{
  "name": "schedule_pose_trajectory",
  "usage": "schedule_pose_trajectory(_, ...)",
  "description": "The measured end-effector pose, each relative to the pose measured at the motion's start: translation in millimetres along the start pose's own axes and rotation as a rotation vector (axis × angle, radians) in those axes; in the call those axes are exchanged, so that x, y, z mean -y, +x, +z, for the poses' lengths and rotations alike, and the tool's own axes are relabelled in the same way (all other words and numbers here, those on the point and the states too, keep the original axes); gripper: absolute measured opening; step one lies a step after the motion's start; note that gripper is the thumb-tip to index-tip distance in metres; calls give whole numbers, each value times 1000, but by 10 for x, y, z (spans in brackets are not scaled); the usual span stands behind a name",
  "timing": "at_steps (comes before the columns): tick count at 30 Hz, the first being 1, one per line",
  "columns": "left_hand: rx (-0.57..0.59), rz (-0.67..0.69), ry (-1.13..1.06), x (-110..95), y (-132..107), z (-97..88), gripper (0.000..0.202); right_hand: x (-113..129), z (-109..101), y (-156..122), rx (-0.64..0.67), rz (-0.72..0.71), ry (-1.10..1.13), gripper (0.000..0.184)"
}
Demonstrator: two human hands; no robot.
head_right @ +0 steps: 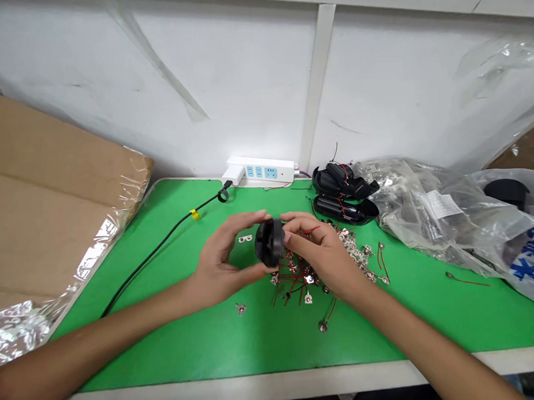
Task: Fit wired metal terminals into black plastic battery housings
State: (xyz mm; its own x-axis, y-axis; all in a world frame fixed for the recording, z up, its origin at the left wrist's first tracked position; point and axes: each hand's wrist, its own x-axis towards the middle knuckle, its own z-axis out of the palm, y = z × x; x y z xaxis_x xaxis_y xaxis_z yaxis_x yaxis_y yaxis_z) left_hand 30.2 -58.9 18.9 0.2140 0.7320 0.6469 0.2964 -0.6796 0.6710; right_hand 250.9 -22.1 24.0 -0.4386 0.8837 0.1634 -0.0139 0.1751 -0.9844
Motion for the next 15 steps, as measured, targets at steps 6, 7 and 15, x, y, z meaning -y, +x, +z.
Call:
schedule_pose_trajectory(6,-183,-374,-407,23,-4,102,45,32,-100,38,42,-76,-11,40)
schedule_pose_trajectory(7,-195,-436,-459,23,-8,121,46,39,-102,37,72,-95,-18,42)
schedule_pose_trajectory(15,131,-340,-453,-20,-135,70,50,114,90,-97,164,-361,-560,40)
